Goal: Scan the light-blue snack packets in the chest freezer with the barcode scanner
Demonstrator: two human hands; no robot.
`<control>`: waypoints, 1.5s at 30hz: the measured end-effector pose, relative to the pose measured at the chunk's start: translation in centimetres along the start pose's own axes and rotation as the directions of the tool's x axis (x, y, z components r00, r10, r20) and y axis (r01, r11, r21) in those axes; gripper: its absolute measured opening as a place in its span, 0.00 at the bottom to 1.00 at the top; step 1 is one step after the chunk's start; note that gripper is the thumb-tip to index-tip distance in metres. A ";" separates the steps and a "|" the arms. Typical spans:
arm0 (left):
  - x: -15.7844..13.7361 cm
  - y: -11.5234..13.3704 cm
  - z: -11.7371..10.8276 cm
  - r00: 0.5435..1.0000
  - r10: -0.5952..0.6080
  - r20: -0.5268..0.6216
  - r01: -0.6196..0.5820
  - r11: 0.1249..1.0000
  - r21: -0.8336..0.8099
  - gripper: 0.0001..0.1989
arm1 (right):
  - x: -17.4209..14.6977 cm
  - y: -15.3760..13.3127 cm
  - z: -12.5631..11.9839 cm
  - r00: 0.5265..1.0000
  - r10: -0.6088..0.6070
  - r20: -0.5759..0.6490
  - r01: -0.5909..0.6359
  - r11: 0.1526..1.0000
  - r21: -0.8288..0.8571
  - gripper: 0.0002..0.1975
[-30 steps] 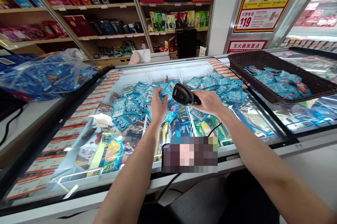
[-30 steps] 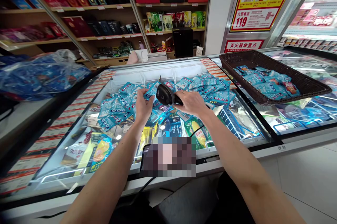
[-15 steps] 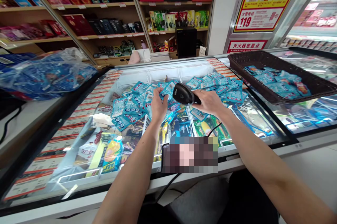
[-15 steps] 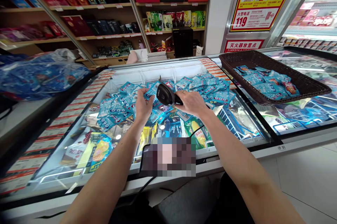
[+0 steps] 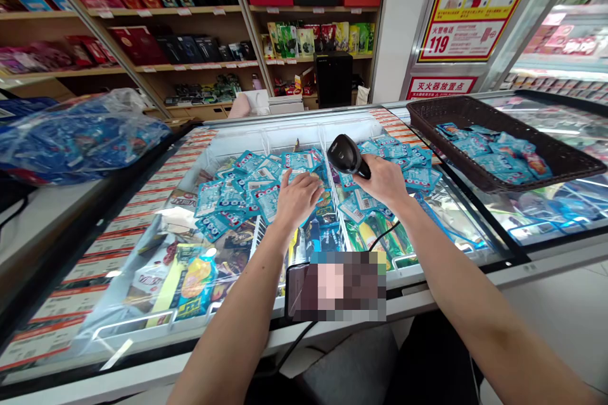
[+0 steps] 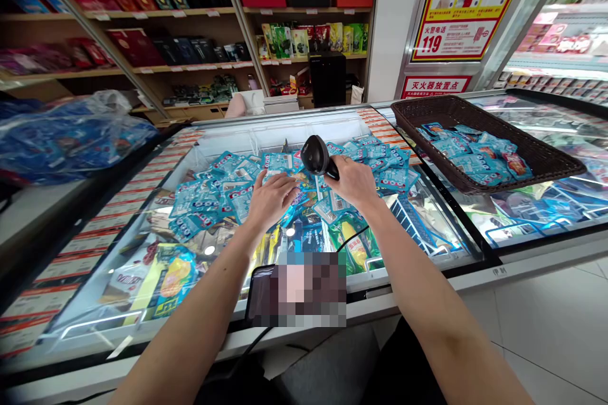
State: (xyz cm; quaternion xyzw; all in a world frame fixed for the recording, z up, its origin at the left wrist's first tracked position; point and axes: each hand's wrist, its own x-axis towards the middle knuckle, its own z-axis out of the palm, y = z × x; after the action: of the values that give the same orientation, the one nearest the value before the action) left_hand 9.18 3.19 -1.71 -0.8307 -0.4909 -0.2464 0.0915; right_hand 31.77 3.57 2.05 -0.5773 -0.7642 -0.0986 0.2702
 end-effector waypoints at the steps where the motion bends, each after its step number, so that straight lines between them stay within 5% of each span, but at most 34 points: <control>1: 0.0 -0.1 0.2 0.999 -0.034 -0.010 0.034 0.999 0.020 0.14 | 0.0 0.1 0.0 1.000 0.002 -0.002 -0.002 1.000 0.005 0.17; 6: -0.7 -1.6 -0.1 0.969 -0.201 -0.145 0.215 0.973 0.089 0.14 | 0.2 1.0 0.2 0.995 0.104 -0.011 -0.104 0.995 -0.009 0.17; 10: -0.8 -2.1 -0.9 0.957 -0.225 -0.182 0.248 0.963 0.109 0.14 | 0.4 1.8 0.3 0.977 0.209 -0.041 -0.210 0.977 -0.026 0.18; 21: 2.7 1.0 0.7 0.968 -0.248 0.032 0.250 0.965 -0.083 0.21 | 0.5 2.0 0.4 0.972 0.236 0.016 -0.236 0.972 -0.001 0.19; 31: 6.3 3.9 3.9 0.885 -0.455 0.098 0.454 0.890 0.038 0.36 | 0.4 1.8 0.2 0.979 0.202 0.023 -0.202 0.979 0.032 0.17; 39: 4.4 -1.3 2.7 0.868 -0.461 0.181 0.478 0.876 -0.063 0.20 | 0.3 1.7 0.4 0.986 0.165 0.033 -0.166 0.986 0.017 0.18; 42: 3.0 -2.9 2.7 0.838 -0.541 0.077 0.535 0.784 -0.314 0.23 | 0.2 1.4 0.5 0.991 0.123 0.062 -0.124 0.992 0.015 0.18; 45: 2.0 -3.6 2.9 0.819 -0.568 -0.076 0.458 0.728 -0.510 0.23 | 0.0 0.9 0.6 0.996 0.044 0.075 -0.045 0.999 0.013 0.18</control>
State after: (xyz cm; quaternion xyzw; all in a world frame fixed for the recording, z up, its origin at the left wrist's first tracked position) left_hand 7.79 7.67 -3.49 -0.6238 -0.6137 -0.4664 -0.1293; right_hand 32.47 4.14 1.43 -0.5955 -0.7613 -0.0653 0.2480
